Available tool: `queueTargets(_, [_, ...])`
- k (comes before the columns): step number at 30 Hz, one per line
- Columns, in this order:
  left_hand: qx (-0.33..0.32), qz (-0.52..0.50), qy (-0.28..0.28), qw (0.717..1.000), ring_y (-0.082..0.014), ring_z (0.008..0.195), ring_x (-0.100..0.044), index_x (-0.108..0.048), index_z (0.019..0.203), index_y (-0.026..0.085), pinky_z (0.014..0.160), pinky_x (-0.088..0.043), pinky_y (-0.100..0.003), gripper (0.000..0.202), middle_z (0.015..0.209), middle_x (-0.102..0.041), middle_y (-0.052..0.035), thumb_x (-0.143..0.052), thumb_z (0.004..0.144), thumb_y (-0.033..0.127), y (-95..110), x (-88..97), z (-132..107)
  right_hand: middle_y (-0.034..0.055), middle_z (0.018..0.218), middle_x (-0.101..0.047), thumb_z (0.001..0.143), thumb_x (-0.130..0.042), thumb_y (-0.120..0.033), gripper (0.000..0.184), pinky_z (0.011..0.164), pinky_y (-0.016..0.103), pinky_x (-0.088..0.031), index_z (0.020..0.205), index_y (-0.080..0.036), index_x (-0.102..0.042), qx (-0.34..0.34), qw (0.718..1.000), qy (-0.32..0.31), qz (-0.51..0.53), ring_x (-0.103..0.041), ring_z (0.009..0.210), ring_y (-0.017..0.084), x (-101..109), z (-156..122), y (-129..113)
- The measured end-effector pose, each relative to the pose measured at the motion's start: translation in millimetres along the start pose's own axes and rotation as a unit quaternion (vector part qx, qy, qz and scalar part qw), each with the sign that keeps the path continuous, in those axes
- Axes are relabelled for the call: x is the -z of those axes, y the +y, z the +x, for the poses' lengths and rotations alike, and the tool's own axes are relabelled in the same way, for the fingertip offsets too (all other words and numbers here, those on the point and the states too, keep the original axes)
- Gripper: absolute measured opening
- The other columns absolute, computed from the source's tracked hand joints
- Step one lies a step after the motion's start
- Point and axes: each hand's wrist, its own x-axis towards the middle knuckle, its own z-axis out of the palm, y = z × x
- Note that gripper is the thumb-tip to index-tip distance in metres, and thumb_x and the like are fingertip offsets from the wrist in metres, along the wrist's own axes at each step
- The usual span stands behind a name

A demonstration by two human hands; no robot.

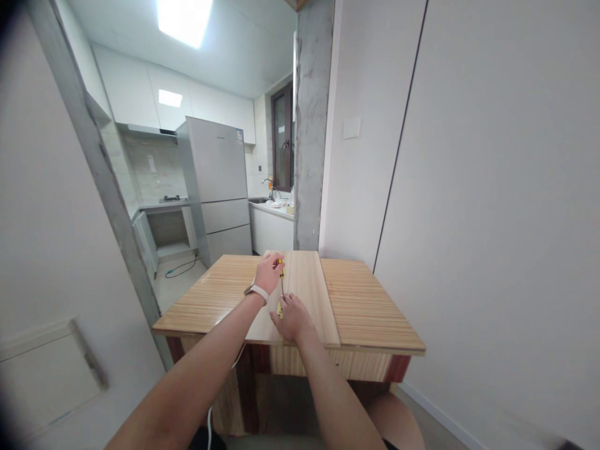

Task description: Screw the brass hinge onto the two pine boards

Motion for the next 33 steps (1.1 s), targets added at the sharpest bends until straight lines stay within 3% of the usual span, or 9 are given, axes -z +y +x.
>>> queueTargets(4, [-0.008, -0.022, 0.003, 1.000, -0.0174, 0.094, -0.066, -0.069, 0.110, 0.025, 0.089, -0.053, -0.033, 0.027, 0.107, -0.068, -0.0046, -0.065, 0.089, 0.009, -3.5, -1.9, -0.6, 0.0180, 0.156, -0.047, 0.100, -0.039, -0.062, 0.073, 0.121, 0.045, -0.025, 0.152, -0.012, -0.050, -0.001, 1.000, 0.000, 0.003, -0.036, 0.148, 0.030, -1.4, 0.3, 0.2])
queueTargets(10, [-0.011, -0.029, -0.008, 0.999, -0.0152, 0.089, -0.066, -0.069, 0.108, 0.024, 0.088, -0.054, -0.032, 0.021, 0.107, -0.066, -0.0040, -0.070, 0.089, 0.014, -5.9, -1.0, -1.0, 0.0144, 0.156, -0.047, 0.099, -0.043, -0.061, 0.068, 0.122, 0.045, -0.025, 0.153, -0.019, -0.049, -0.008, 1.000, 0.001, 0.002, -0.036, 0.149, 0.029, -2.8, 0.6, 0.9])
queueTargets(16, [0.004, -0.005, 0.008, 1.000, -0.0143, 0.082, -0.064, -0.070, 0.104, 0.023, 0.084, -0.052, -0.030, 0.019, 0.104, -0.063, -0.0037, -0.074, 0.087, 0.018, -4.0, 0.4, -1.4, 0.0163, 0.157, -0.047, 0.100, -0.042, -0.061, 0.070, 0.122, 0.045, -0.026, 0.153, -0.015, -0.049, -0.004, 1.000, 0.004, 0.002, -0.036, 0.149, 0.029, -3.0, 0.8, 1.2])
queueTargets(27, [-0.013, -0.017, 0.012, 1.000, -0.0159, 0.091, -0.065, -0.066, 0.105, 0.023, 0.086, -0.052, -0.030, 0.021, 0.106, -0.065, -0.0041, -0.065, 0.090, 0.009, -9.7, -4.4, -0.5, 0.0172, 0.157, -0.046, 0.100, -0.040, -0.061, 0.072, 0.122, 0.046, -0.024, 0.153, -0.012, -0.049, -0.003, 1.000, -0.006, 0.002, -0.034, 0.149, 0.030, -2.5, 0.3, 0.9])
queueTargets(33, [-0.014, -0.038, 0.006, 0.999, -0.0132, 0.081, -0.065, -0.067, 0.100, 0.023, 0.081, -0.054, -0.029, 0.015, 0.104, -0.064, -0.0026, -0.072, 0.088, 0.016, -9.5, -1.8, 0.3, 0.0165, 0.158, -0.045, 0.100, -0.039, -0.062, 0.073, 0.123, 0.045, -0.023, 0.153, -0.013, -0.048, -0.004, 1.000, -0.003, 0.005, -0.033, 0.150, 0.030, -4.1, 0.6, 1.4])
